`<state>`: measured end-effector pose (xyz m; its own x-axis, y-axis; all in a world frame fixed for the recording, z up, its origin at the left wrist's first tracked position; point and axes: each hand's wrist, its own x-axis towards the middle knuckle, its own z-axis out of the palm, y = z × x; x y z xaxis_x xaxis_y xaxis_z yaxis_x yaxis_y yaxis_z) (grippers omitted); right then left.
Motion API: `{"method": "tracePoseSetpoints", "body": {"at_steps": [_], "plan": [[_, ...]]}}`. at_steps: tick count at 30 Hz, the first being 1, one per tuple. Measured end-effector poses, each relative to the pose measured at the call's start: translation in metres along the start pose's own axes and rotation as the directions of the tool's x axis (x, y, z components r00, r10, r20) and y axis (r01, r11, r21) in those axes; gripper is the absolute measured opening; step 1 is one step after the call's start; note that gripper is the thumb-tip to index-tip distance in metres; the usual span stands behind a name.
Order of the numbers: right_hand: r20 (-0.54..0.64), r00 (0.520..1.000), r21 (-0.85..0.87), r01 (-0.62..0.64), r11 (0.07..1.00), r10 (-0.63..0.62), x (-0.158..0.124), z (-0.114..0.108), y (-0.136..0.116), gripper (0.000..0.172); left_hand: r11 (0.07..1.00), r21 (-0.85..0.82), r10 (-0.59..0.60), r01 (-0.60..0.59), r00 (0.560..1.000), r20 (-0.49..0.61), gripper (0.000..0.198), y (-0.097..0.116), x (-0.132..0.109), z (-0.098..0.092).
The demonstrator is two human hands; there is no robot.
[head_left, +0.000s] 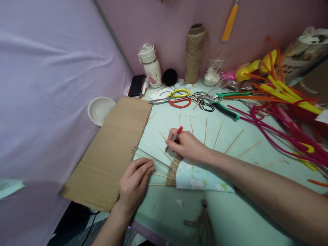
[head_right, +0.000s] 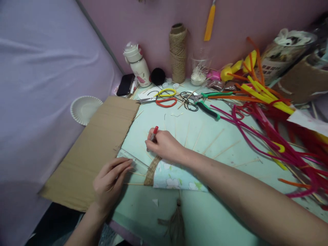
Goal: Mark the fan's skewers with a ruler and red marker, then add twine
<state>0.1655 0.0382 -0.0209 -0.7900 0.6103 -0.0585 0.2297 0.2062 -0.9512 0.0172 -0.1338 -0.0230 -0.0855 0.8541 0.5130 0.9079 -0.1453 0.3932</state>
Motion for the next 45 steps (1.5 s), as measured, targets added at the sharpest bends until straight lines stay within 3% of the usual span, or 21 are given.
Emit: {"method": "tracePoseSetpoints", "body": {"at_steps": [10, 45], "plan": [[0.007, 1.0, -0.003, -0.002, 1.0, 0.002, 0.0, 0.0, 0.002, 0.009, 1.0, -0.019, 0.019, -0.019, 1.0, -0.023, 0.032, 0.004, -0.019, 0.004], [0.013, 1.0, 0.0, 0.022, 1.0, -0.022, 0.0, 0.0, 0.004, 0.008, 0.997, -0.062, 0.041, -0.041, 0.999, -0.01, 0.028, 0.007, -0.017, 0.012]]}}
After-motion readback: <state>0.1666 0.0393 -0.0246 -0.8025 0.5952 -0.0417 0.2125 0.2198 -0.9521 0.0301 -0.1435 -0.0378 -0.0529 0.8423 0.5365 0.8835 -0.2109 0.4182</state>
